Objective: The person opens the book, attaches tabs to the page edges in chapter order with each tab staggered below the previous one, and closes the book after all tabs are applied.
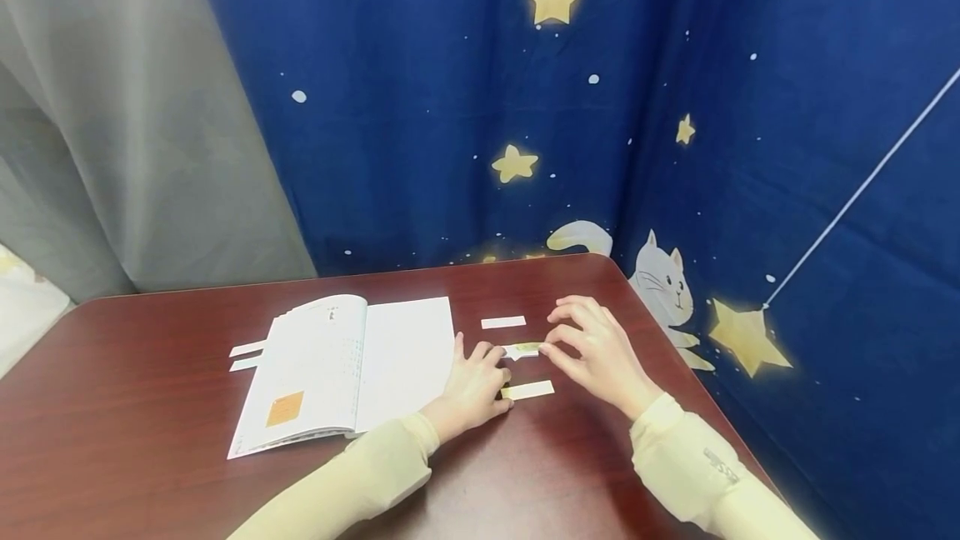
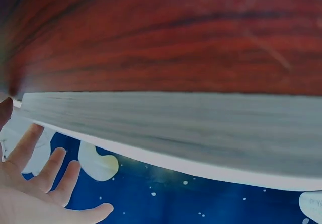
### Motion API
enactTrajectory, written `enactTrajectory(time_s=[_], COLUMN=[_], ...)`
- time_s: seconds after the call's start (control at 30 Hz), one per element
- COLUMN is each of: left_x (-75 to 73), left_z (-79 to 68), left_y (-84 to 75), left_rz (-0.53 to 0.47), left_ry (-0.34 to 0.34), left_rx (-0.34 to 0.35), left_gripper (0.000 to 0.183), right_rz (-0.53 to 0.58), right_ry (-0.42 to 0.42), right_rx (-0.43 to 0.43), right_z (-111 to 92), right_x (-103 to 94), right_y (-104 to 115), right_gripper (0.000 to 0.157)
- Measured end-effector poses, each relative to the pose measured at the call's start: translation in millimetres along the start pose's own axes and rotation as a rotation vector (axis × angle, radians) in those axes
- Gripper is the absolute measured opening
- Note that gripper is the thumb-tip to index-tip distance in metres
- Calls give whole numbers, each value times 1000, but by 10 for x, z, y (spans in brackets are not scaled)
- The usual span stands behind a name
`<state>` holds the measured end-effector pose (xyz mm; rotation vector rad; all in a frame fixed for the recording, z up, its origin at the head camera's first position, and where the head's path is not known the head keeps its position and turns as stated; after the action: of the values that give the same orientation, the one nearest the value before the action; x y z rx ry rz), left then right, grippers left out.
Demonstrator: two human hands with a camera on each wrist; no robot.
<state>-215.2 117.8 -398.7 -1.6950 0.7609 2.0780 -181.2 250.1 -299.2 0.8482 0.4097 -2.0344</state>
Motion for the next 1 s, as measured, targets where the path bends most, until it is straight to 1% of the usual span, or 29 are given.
enactTrajectory(time_s=[0.07, 0.17, 0.3, 0.37, 0.47, 0.53, 0.6, 0.67, 0.77, 1.0], left_x=[-39, -136, -288, -362, -451, -492, -512, -505, -481, -422], left_z=[-45, -144, -303, -382, -492, -555, -609, -651, -690, -707], left_y=[37, 116, 292, 423, 645, 781, 888, 967, 1030, 1017], left_rz=[-29, -94, -171, -191, -197, -206, -204, -202, -191, -188], left_ry=[-12, -49, -112, -152, -231, -278, -311, -323, -318, -272], left_rx=[-7, -2, 7, -6, -43, -70, -93, -113, -133, -124], left_gripper=[25, 25, 28, 29, 28, 26, 24, 24, 23, 23], right_rz=[5, 14, 34, 50, 76, 90, 95, 90, 79, 55], right_ry=[3, 9, 26, 41, 59, 66, 68, 71, 74, 92], right_rx=[3, 11, 40, 77, 158, 214, 258, 290, 333, 423], right_z=[11, 34, 83, 111, 151, 167, 177, 182, 195, 257], right_x=[25, 72, 168, 238, 364, 455, 545, 629, 735, 909], right_y=[3, 6, 8, 5, -4, -8, -6, -1, 10, 61], right_gripper=[18, 15, 12, 8, 8, 9, 10, 10, 10, 12])
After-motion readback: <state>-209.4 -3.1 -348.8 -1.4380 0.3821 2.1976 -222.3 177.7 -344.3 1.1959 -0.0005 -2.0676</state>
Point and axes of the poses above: each hand's wrist, its own z-axis towards the middle knuckle, its own x-axis out of the palm, y = z × x, the point moved 6 cm from there along z, towards the middle knuckle, and after that the axes turned 6 degrees about y, right-handed, at the moved point
